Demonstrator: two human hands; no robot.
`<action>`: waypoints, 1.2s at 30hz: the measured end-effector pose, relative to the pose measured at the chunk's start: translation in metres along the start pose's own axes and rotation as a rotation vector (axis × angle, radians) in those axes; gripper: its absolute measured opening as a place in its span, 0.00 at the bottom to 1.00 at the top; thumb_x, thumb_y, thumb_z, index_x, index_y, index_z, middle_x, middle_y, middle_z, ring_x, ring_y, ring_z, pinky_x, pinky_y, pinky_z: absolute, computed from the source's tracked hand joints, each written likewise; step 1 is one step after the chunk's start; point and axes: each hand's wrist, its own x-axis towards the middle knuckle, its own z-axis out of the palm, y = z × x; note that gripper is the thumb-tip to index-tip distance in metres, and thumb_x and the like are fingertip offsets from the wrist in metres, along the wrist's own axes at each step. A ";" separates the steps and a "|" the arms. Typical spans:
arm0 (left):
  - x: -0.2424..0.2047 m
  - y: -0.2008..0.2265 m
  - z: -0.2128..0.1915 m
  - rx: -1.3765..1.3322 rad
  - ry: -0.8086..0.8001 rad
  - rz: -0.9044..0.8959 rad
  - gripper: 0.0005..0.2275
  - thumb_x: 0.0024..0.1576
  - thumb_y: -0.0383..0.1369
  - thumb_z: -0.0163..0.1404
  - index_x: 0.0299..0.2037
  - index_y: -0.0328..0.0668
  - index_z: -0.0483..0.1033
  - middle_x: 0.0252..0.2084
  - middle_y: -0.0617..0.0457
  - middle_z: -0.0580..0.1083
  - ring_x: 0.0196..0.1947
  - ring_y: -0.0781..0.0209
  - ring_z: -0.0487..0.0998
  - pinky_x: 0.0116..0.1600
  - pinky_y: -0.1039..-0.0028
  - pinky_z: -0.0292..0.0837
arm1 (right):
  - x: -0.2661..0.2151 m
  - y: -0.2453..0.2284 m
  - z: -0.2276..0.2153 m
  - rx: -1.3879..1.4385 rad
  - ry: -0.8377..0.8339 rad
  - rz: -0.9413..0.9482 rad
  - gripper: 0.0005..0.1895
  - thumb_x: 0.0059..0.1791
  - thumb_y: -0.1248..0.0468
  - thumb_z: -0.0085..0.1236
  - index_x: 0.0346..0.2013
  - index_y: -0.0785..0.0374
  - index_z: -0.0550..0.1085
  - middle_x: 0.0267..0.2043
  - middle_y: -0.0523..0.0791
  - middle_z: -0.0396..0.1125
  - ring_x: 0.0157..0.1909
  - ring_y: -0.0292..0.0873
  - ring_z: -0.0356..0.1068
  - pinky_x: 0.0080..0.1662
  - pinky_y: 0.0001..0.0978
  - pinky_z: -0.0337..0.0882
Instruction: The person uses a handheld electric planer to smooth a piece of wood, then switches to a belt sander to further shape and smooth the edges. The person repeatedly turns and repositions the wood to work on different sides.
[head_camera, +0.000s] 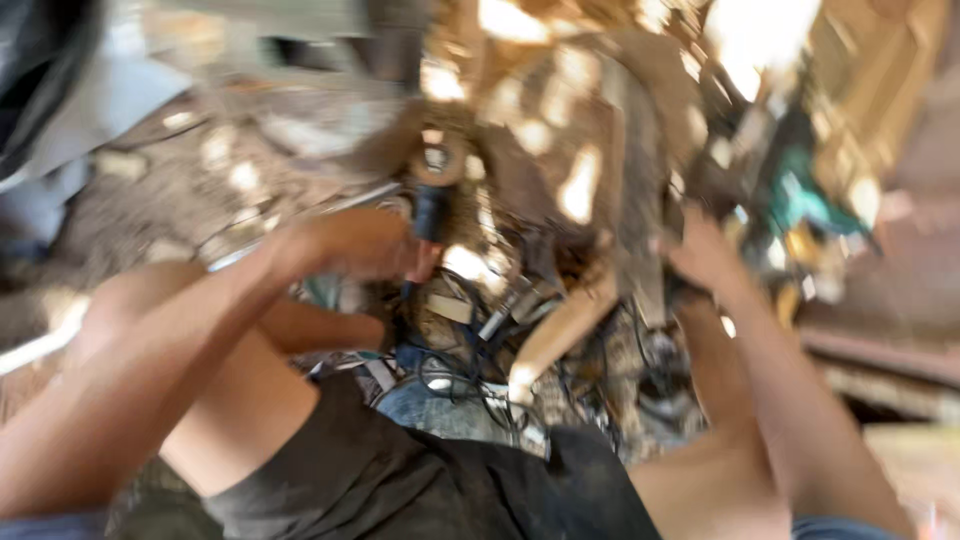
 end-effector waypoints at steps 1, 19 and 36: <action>-0.021 -0.003 -0.013 0.108 0.198 -0.188 0.14 0.63 0.40 0.46 0.41 0.39 0.82 0.33 0.45 0.78 0.33 0.50 0.77 0.41 0.60 0.74 | 0.017 -0.005 0.024 -0.088 0.010 -0.040 0.48 0.46 0.48 0.69 0.67 0.73 0.56 0.62 0.66 0.60 0.58 0.68 0.63 0.55 0.52 0.65; -0.016 -0.049 -0.096 0.111 1.300 -0.600 0.27 0.59 0.59 0.52 0.30 0.39 0.84 0.31 0.38 0.79 0.32 0.42 0.81 0.35 0.57 0.76 | -0.052 -0.172 -0.073 1.310 -0.009 0.658 0.20 0.50 0.63 0.52 0.58 0.57 0.69 0.52 0.46 0.70 0.52 0.52 0.72 0.49 0.58 0.71; 0.016 -0.100 -0.097 0.330 1.320 -0.570 0.15 0.67 0.41 0.52 0.35 0.39 0.83 0.18 0.50 0.74 0.09 0.67 0.58 0.14 0.71 0.52 | -0.055 -0.213 -0.078 1.582 0.013 0.096 0.16 0.49 0.66 0.63 0.52 0.57 0.74 0.45 0.42 0.69 0.48 0.42 0.73 0.47 0.46 0.81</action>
